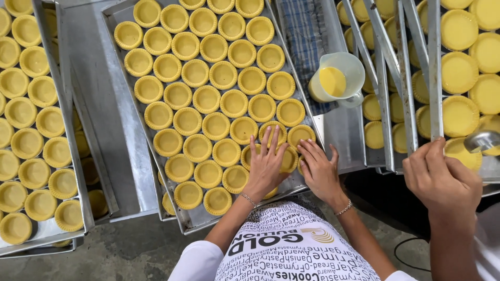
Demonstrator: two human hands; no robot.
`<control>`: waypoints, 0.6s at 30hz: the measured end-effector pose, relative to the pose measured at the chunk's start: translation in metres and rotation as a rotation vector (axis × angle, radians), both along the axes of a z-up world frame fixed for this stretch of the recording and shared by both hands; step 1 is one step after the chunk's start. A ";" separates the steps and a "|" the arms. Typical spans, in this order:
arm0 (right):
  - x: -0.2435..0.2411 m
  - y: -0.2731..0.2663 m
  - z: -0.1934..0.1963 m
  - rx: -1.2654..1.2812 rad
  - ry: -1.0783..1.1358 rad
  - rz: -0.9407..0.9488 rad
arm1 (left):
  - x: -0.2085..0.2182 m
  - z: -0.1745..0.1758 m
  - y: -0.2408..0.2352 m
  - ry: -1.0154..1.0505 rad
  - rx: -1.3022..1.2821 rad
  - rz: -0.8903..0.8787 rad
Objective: Filling small pastry shells with a yellow liquid mixture using a plastic pitcher in a bakery setting.
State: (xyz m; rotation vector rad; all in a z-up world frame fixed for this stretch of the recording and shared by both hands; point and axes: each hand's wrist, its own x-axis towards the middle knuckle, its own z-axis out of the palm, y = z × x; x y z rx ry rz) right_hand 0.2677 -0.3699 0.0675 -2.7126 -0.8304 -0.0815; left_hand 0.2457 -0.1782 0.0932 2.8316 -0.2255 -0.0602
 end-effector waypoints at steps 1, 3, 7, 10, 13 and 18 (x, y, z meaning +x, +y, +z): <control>-0.001 -0.001 0.000 -0.002 0.001 -0.003 | -0.002 0.000 -0.001 0.001 -0.002 -0.003; -0.001 0.000 0.000 0.006 0.032 -0.005 | -0.003 0.001 0.000 -0.017 0.011 -0.004; -0.001 -0.001 -0.003 0.003 0.033 -0.001 | -0.006 -0.001 0.001 0.004 -0.035 0.010; -0.001 -0.001 -0.005 0.002 0.035 -0.011 | -0.007 -0.004 0.001 -0.012 -0.061 0.014; -0.001 0.000 -0.006 0.007 0.027 -0.013 | -0.005 -0.004 0.001 -0.039 -0.035 0.015; -0.002 0.002 -0.002 0.013 0.052 -0.035 | -0.008 -0.008 0.003 -0.055 -0.081 0.013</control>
